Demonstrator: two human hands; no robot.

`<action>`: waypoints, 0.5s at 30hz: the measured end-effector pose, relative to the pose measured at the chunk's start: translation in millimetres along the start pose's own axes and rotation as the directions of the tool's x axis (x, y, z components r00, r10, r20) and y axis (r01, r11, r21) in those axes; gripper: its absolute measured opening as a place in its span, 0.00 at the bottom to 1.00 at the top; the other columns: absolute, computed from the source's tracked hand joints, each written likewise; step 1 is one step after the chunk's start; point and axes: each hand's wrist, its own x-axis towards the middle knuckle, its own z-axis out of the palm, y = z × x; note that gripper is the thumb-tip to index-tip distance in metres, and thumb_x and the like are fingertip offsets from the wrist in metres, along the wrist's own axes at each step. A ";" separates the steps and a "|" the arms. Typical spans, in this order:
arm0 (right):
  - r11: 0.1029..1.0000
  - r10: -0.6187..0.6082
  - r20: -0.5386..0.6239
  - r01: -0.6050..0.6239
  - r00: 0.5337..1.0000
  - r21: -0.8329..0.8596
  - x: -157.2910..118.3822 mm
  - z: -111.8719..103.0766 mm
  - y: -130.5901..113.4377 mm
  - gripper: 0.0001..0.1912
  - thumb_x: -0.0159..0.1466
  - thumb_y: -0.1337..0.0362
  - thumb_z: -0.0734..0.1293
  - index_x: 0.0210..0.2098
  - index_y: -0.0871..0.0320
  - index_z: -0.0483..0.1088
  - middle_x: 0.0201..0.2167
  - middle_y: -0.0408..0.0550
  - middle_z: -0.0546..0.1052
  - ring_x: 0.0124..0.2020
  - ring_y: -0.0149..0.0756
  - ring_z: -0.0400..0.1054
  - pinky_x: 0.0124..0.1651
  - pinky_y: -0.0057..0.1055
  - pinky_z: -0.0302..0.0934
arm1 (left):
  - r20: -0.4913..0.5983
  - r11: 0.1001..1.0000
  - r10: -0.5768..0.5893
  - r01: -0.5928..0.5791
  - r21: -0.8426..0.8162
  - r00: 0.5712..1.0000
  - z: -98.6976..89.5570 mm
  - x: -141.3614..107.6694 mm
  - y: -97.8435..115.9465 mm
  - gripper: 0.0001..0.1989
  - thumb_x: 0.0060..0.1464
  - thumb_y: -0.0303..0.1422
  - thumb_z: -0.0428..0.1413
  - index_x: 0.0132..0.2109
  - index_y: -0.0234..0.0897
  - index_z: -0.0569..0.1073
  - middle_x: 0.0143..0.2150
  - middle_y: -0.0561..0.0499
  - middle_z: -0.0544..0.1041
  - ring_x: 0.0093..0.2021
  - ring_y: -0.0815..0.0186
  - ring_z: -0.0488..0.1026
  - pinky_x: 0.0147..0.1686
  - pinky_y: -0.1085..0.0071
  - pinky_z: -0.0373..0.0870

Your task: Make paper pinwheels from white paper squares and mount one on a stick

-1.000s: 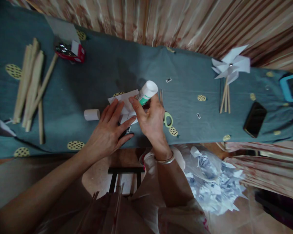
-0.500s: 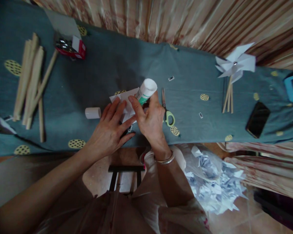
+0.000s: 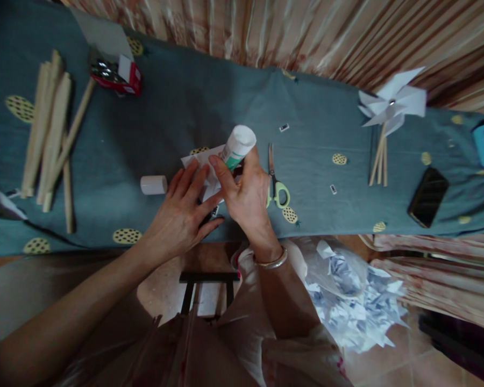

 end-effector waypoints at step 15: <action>0.996 -0.037 0.066 0.043 0.997 -0.078 3.1 2.2 -5.5 0.16 0.64 0.49 0.67 0.45 0.52 0.66 0.34 0.45 0.74 0.42 0.43 0.74 0.35 0.34 0.65 | 0.017 0.995 0.017 -0.018 0.100 1.000 -3.2 1.3 4.2 0.27 0.60 0.43 0.59 0.64 0.42 0.66 0.73 0.38 0.54 0.74 0.39 0.46 0.67 0.37 0.51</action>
